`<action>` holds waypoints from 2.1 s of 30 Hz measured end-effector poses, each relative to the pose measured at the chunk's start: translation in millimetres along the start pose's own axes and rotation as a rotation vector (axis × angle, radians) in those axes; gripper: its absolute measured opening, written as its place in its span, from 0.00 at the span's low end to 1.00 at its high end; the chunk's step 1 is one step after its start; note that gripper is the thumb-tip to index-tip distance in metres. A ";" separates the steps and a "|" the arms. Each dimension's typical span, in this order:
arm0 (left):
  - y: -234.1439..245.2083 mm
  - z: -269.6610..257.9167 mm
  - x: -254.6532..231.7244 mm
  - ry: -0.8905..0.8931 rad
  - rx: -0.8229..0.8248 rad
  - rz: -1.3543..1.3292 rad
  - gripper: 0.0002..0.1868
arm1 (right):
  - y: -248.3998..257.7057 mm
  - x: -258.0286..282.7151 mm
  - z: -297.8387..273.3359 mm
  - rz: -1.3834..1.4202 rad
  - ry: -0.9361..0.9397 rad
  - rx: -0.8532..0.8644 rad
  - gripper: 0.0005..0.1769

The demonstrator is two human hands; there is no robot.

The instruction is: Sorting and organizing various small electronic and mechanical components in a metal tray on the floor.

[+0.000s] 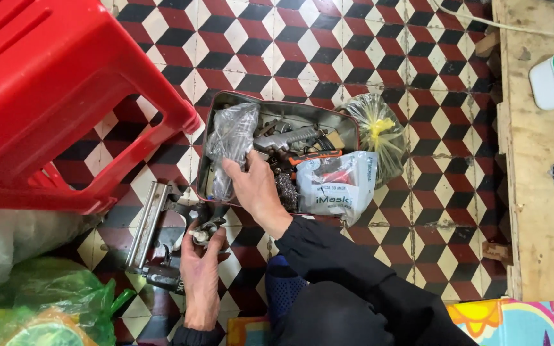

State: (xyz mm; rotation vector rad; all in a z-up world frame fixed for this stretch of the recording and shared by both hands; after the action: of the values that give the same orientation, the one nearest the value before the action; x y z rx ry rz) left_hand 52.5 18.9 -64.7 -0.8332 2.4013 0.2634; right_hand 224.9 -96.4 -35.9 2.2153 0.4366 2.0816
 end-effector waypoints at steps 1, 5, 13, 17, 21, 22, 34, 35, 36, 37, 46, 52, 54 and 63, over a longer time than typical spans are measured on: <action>0.8 1.2 1.5 0.000 0.001 -0.008 0.37 | -2.5 -5.3 -0.6 0.087 -0.036 -0.025 0.20; 3.7 7.5 6.0 0.012 -0.016 -0.014 0.38 | -8.2 -11.9 -4.1 0.184 -0.103 -0.032 0.20; -1.9 12.6 11.9 0.009 -0.005 0.014 0.38 | 17.1 17.3 -13.2 -0.180 -0.095 0.310 0.35; 3.5 10.2 8.3 0.014 -0.019 -0.009 0.38 | 137.4 14.8 -28.7 -0.336 -0.103 0.002 0.25; 5.3 18.6 16.3 -0.003 -0.002 -0.028 0.38 | 222.5 0.4 -48.1 -0.487 0.081 -0.266 0.35; 6.6 20.8 17.8 -0.011 -0.009 -0.018 0.39 | 226.7 -18.4 -53.0 -0.373 -0.099 -0.223 0.45; 3.5 16.1 17.4 -0.038 0.019 -0.030 0.38 | 220.2 -11.2 -82.9 -0.113 -0.012 -0.358 0.09; 4.4 15.6 16.0 -0.039 0.015 -0.031 0.38 | 220.1 -9.9 -83.9 -0.111 -0.012 -0.354 0.09; 4.3 14.8 15.3 -0.035 0.015 -0.030 0.38 | 222.3 -9.7 -86.5 -0.030 -0.014 -0.380 0.09; 4.2 13.9 14.8 -0.030 0.015 -0.028 0.39 | 224.6 -9.6 -89.2 0.051 -0.017 -0.407 0.09; 3.6 17.7 20.5 -0.064 0.012 0.020 0.40 | 251.8 77.6 -86.2 -0.061 0.232 -0.420 0.06; 7.7 28.6 30.8 -0.061 -0.015 0.071 0.41 | 267.2 92.7 -69.9 -0.242 0.304 -0.405 0.07; 10.2 45.6 50.4 -0.047 -0.019 0.150 0.42 | 268.2 95.3 -65.2 -0.231 0.317 -0.397 0.08; 9.3 98.8 120.0 -0.268 -0.131 0.830 0.47 | 265.3 103.4 -51.3 -0.266 0.291 -0.344 0.07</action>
State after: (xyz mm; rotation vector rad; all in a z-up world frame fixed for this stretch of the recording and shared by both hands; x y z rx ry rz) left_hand 15.4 1.0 -214.9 0.1937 2.3550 0.7968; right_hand 220.2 -331.5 132.7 1.5838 0.3363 2.1440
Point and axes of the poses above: each hand's wrist, its own z-axis towards the middle knuckle, its own y-axis out of the back of the hand, x = y × z, the point moved 8 cm from there along z, towards the middle knuckle, and after that the axes turned 8 degrees about y, right-handed, at the moved point
